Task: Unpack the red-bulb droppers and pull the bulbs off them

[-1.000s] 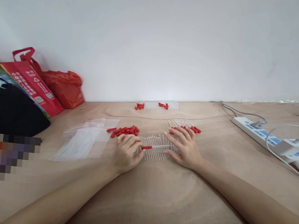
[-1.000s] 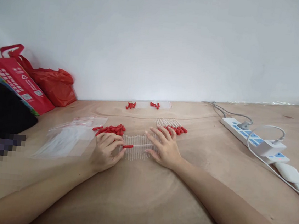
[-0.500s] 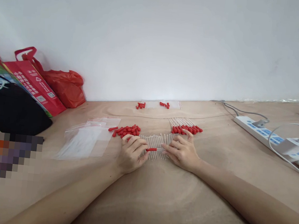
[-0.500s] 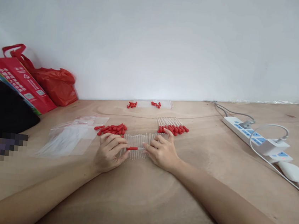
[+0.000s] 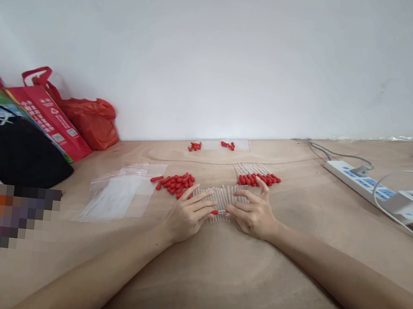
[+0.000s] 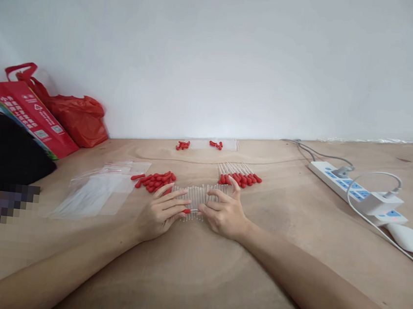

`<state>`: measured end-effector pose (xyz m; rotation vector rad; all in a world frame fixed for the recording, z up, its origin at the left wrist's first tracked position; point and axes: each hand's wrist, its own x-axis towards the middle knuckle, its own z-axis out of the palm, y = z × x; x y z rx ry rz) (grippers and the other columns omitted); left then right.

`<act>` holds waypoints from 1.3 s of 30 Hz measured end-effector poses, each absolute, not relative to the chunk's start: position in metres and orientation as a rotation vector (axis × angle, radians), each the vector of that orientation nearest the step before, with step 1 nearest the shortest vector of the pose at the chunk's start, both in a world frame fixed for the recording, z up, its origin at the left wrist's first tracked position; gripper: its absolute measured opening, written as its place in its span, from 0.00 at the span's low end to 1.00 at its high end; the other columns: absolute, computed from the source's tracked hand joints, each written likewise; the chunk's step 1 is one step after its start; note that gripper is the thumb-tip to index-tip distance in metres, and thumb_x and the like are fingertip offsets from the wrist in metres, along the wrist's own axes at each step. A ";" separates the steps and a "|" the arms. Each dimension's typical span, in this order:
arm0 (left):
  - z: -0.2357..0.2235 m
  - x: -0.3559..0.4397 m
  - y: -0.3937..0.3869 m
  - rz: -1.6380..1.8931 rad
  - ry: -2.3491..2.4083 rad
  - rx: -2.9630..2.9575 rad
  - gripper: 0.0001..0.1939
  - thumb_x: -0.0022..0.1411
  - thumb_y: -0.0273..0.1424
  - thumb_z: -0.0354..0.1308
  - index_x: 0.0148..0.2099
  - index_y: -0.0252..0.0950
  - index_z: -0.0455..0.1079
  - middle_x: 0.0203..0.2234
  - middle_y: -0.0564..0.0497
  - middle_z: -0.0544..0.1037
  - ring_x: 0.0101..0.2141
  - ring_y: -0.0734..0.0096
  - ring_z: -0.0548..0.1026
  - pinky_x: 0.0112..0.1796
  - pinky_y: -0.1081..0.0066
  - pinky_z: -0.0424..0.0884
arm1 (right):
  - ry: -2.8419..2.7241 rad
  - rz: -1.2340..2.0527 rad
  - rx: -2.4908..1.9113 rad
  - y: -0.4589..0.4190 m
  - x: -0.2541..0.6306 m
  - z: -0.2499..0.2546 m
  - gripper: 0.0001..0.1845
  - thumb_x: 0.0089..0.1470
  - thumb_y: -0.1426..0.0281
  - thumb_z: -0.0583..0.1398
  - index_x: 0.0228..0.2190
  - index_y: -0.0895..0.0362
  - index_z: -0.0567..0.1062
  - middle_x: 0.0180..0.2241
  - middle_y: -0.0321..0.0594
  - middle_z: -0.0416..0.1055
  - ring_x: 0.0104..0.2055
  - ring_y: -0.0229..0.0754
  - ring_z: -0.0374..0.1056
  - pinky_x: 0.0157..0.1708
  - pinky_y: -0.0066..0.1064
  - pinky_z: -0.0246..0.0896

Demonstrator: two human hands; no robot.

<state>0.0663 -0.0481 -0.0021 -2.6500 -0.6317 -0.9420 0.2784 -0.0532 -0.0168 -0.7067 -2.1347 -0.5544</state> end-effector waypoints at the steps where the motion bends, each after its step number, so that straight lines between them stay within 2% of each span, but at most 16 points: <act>1: -0.001 0.067 -0.050 -0.949 -0.625 -2.654 0.06 0.59 0.26 0.51 0.35 0.37 0.69 0.35 0.54 0.78 0.46 0.67 0.70 0.54 0.57 0.53 | -2.126 -0.571 -0.695 -0.053 0.278 -0.017 0.05 0.52 0.68 0.56 0.28 0.51 0.73 0.19 0.27 0.70 0.39 0.38 0.65 0.53 0.45 0.31; 4: 0.001 0.067 -0.051 -0.953 -0.605 -2.675 0.07 0.60 0.24 0.49 0.34 0.37 0.69 0.32 0.55 0.78 0.45 0.68 0.71 0.55 0.58 0.52 | -2.119 -0.598 -0.679 -0.053 0.279 -0.018 0.05 0.52 0.68 0.56 0.28 0.51 0.73 0.18 0.26 0.69 0.39 0.37 0.65 0.53 0.46 0.30; 8: 0.001 0.048 -0.046 -0.991 -0.653 -2.652 0.10 0.60 0.22 0.46 0.33 0.36 0.68 0.31 0.54 0.77 0.43 0.70 0.72 0.52 0.60 0.57 | -2.075 -0.598 -0.731 -0.053 0.296 -0.016 0.06 0.51 0.69 0.56 0.26 0.52 0.73 0.18 0.28 0.70 0.38 0.37 0.65 0.52 0.44 0.34; 11: -0.001 0.027 -0.042 -1.024 -0.769 -2.548 0.08 0.60 0.23 0.48 0.36 0.37 0.68 0.31 0.53 0.77 0.42 0.69 0.72 0.49 0.60 0.61 | -2.012 -0.577 -0.872 -0.052 0.312 -0.015 0.07 0.51 0.70 0.56 0.25 0.53 0.74 0.19 0.30 0.70 0.33 0.37 0.65 0.51 0.42 0.37; 15: -0.002 0.013 -0.038 -1.103 -0.891 -2.421 0.07 0.59 0.28 0.51 0.39 0.38 0.70 0.31 0.49 0.72 0.36 0.69 0.71 0.37 0.68 0.69 | -2.011 -0.586 -0.995 -0.050 0.313 -0.016 0.08 0.51 0.67 0.57 0.33 0.50 0.75 0.16 0.31 0.68 0.26 0.35 0.61 0.47 0.41 0.41; 17: 0.000 0.009 -0.032 -1.193 -1.037 -2.281 0.09 0.59 0.29 0.50 0.40 0.37 0.70 0.30 0.48 0.68 0.32 0.71 0.70 0.32 0.72 0.69 | -1.991 -0.574 -1.064 -0.049 0.307 -0.017 0.09 0.52 0.68 0.55 0.35 0.51 0.75 0.19 0.33 0.70 0.26 0.35 0.60 0.45 0.39 0.42; 20: 0.006 -0.006 -0.015 -1.288 -1.321 -2.047 0.12 0.59 0.30 0.48 0.42 0.34 0.69 0.31 0.47 0.66 0.32 0.70 0.69 0.34 0.70 0.69 | -1.983 -0.514 -1.133 -0.046 0.302 -0.017 0.11 0.53 0.71 0.53 0.36 0.54 0.74 0.23 0.34 0.73 0.27 0.35 0.62 0.46 0.39 0.42; 25: 0.003 -0.040 0.013 -1.332 -1.828 -1.972 0.16 0.52 0.33 0.51 0.43 0.32 0.66 0.27 0.50 0.68 0.24 0.73 0.68 0.28 0.71 0.69 | -1.943 -0.468 -1.143 -0.043 0.302 -0.019 0.10 0.51 0.71 0.53 0.32 0.53 0.75 0.22 0.34 0.73 0.26 0.35 0.61 0.46 0.39 0.41; 29: -0.001 -0.046 0.018 -1.190 -2.033 -2.063 0.14 0.49 0.36 0.53 0.37 0.33 0.67 0.24 0.52 0.71 0.24 0.71 0.69 0.29 0.71 0.68 | -1.956 -0.489 -1.122 -0.042 0.300 -0.022 0.09 0.50 0.70 0.54 0.29 0.53 0.76 0.21 0.34 0.73 0.26 0.35 0.61 0.46 0.38 0.41; 35: 0.004 -0.036 0.009 -1.134 -1.707 -1.987 0.13 0.54 0.38 0.51 0.37 0.34 0.67 0.31 0.46 0.72 0.31 0.65 0.69 0.35 0.65 0.67 | -2.039 -0.489 -1.113 -0.042 0.294 -0.023 0.09 0.50 0.70 0.55 0.27 0.53 0.76 0.21 0.34 0.72 0.28 0.36 0.59 0.44 0.39 0.40; 39: 0.005 -0.020 -0.004 -1.161 -1.398 -2.007 0.11 0.57 0.35 0.50 0.38 0.34 0.67 0.32 0.45 0.71 0.36 0.63 0.68 0.41 0.63 0.65 | -2.117 -0.409 -1.130 -0.044 0.291 -0.021 0.11 0.51 0.63 0.56 0.29 0.53 0.76 0.22 0.36 0.71 0.30 0.38 0.59 0.43 0.39 0.39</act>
